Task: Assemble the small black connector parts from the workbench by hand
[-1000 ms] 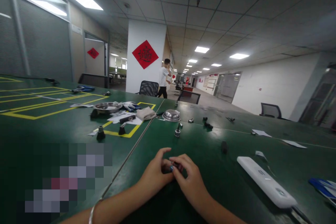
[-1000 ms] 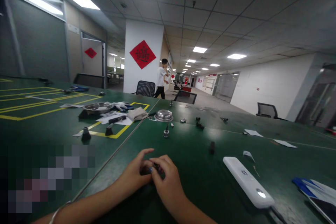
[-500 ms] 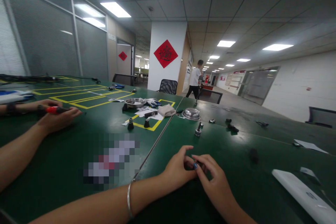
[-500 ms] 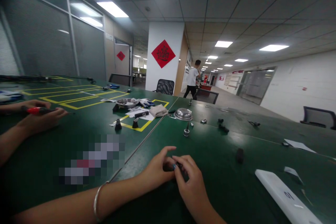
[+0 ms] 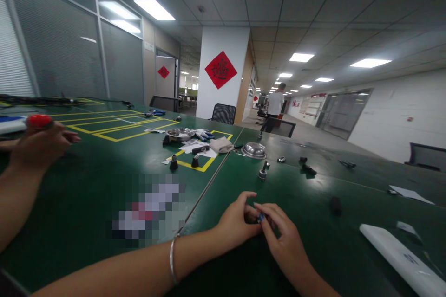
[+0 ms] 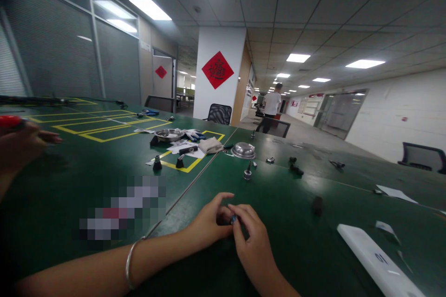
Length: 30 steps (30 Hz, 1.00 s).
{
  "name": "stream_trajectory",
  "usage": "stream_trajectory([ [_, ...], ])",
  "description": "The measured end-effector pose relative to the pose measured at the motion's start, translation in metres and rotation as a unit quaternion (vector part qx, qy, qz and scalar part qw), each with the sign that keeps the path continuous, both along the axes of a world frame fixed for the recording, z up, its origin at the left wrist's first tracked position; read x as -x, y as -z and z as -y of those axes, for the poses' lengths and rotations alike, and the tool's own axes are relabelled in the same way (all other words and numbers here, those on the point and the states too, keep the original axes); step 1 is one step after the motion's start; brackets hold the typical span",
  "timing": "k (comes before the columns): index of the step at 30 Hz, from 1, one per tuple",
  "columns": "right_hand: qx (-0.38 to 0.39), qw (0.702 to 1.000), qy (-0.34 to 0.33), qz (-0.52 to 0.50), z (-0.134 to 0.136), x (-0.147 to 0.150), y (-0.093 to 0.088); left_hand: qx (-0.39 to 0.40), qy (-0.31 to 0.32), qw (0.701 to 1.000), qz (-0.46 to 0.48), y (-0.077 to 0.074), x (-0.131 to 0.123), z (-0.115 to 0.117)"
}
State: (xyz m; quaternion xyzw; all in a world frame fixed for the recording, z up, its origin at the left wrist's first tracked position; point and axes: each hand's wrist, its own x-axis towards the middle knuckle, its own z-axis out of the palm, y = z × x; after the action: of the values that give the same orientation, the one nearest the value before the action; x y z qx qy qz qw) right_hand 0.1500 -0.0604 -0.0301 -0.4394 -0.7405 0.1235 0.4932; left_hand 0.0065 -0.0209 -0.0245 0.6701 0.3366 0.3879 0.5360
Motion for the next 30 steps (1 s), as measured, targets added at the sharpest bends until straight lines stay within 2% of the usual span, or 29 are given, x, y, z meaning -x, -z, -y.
stream_trajectory([
  [5,0.012,1.0,0.0,0.004,0.0005,0.0001,0.0002,-0.013,-0.012,1.0,-0.02,0.0001,0.0003,0.0005],
  [10,0.01,1.0,-0.027,0.007,-0.0015,0.0004,0.0024,-0.024,-0.02,0.999,-0.033,-0.0004,0.0006,0.0004],
  [20,0.013,1.0,-0.024,0.011,-0.0023,-0.0011,0.0034,-0.041,-0.018,0.998,-0.037,0.0074,-0.001,-0.0038],
  [30,0.016,1.0,-0.009,0.018,-0.0006,0.0001,-0.0006,-0.042,-0.012,0.998,-0.053,0.002,0.0005,-0.0016],
])
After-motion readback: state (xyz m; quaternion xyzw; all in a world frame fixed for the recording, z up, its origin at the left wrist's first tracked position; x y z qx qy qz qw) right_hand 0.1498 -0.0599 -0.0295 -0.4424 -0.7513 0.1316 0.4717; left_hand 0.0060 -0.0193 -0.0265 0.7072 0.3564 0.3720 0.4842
